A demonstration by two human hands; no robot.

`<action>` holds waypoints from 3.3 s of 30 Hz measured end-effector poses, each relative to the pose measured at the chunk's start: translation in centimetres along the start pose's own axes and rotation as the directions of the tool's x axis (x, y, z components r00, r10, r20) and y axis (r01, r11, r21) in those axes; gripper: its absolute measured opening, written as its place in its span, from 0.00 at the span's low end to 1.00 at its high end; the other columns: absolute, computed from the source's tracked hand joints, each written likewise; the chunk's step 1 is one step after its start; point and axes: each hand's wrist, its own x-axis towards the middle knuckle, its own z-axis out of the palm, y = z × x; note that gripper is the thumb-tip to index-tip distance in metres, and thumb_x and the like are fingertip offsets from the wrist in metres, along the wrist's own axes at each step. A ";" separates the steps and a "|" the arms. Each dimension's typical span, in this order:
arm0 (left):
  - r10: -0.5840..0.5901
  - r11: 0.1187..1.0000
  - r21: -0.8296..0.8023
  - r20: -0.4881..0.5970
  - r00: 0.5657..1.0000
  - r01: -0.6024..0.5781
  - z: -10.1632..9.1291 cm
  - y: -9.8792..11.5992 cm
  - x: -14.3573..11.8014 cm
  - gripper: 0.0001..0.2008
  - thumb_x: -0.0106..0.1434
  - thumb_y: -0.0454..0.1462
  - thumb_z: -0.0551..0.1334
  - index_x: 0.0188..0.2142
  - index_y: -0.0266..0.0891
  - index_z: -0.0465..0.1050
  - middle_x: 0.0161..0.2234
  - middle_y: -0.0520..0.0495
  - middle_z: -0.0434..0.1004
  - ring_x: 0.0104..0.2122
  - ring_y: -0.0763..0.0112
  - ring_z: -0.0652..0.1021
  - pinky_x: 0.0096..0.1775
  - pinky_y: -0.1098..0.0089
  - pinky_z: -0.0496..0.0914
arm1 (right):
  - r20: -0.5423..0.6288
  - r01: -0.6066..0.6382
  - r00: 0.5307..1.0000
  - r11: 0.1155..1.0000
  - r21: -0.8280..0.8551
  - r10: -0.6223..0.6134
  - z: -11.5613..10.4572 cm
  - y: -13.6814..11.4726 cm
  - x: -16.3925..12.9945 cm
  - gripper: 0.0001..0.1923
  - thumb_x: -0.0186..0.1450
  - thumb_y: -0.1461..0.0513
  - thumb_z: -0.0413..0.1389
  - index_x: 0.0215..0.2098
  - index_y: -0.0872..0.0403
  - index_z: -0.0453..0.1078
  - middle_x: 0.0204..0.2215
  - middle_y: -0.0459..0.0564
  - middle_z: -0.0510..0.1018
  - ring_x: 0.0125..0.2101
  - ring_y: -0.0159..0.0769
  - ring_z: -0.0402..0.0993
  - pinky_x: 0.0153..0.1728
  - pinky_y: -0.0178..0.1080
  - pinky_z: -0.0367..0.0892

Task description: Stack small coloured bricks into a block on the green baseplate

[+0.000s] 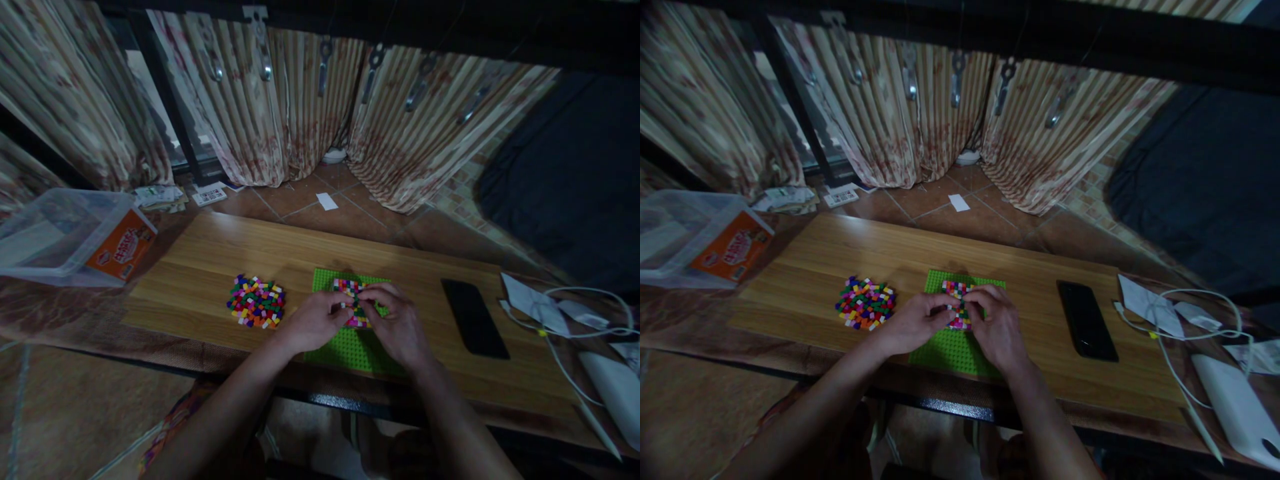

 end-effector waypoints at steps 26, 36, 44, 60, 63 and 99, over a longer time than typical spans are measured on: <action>-0.086 0.956 -0.289 -0.109 0.990 0.052 -1.3 -0.6 0.1 0.17 0.62 0.47 0.60 0.28 0.35 0.76 0.22 0.54 0.68 0.24 0.75 0.67 0.29 0.74 0.61 | -0.095 -0.294 0.951 0.955 0.030 0.296 1.8 0.4 0.3 0.16 0.63 0.53 0.56 0.44 0.54 0.71 0.40 0.55 0.74 0.38 0.43 0.72 0.40 0.45 0.69; -0.306 0.543 -0.832 -0.069 0.949 0.115 -1.5 0.3 0.0 0.09 0.55 0.32 0.64 0.36 0.30 0.80 0.32 0.44 0.79 0.31 0.74 0.75 0.37 0.72 0.70 | -0.201 -0.137 0.971 0.991 -0.005 0.133 1.3 -0.2 0.1 0.13 0.67 0.55 0.53 0.44 0.53 0.73 0.41 0.54 0.75 0.44 0.43 0.72 0.47 0.48 0.68; -0.262 0.627 -0.769 -0.055 0.963 0.127 -1.2 0.3 0.1 0.11 0.53 0.31 0.65 0.38 0.32 0.80 0.30 0.46 0.80 0.28 0.75 0.77 0.36 0.71 0.71 | -0.153 0.089 0.985 0.994 0.060 -0.079 1.2 -2.5 -0.2 0.10 0.67 0.62 0.54 0.44 0.49 0.74 0.45 0.52 0.73 0.46 0.39 0.72 0.47 0.44 0.69; -0.198 0.843 -0.509 0.010 0.980 0.176 -0.9 -0.1 0.2 0.12 0.60 0.42 0.63 0.35 0.33 0.75 0.29 0.48 0.78 0.27 0.73 0.78 0.30 0.75 0.70 | -0.105 0.174 0.979 0.985 -0.018 -0.175 1.6 -2.6 -0.4 0.08 0.67 0.63 0.55 0.42 0.51 0.75 0.39 0.51 0.77 0.42 0.38 0.72 0.43 0.43 0.69; -0.175 0.908 -0.391 -0.027 0.984 0.151 -1.1 -0.2 0.2 0.14 0.63 0.43 0.59 0.31 0.34 0.74 0.27 0.48 0.77 0.25 0.74 0.76 0.28 0.75 0.68 | -0.107 0.114 0.988 0.993 0.005 -0.113 1.5 -2.2 -0.3 0.07 0.67 0.62 0.55 0.40 0.51 0.75 0.40 0.50 0.76 0.42 0.39 0.71 0.44 0.44 0.69; -0.033 0.998 0.035 -0.230 0.973 0.042 -2.1 -1.0 -0.2 0.10 0.61 0.37 0.57 0.32 0.37 0.77 0.30 0.48 0.78 0.31 0.69 0.76 0.34 0.72 0.67 | -0.045 -0.475 0.793 0.662 0.580 0.608 3.4 -0.8 0.5 0.17 0.47 0.59 0.64 0.35 0.51 0.69 0.25 0.42 0.73 0.25 0.35 0.70 0.28 0.39 0.67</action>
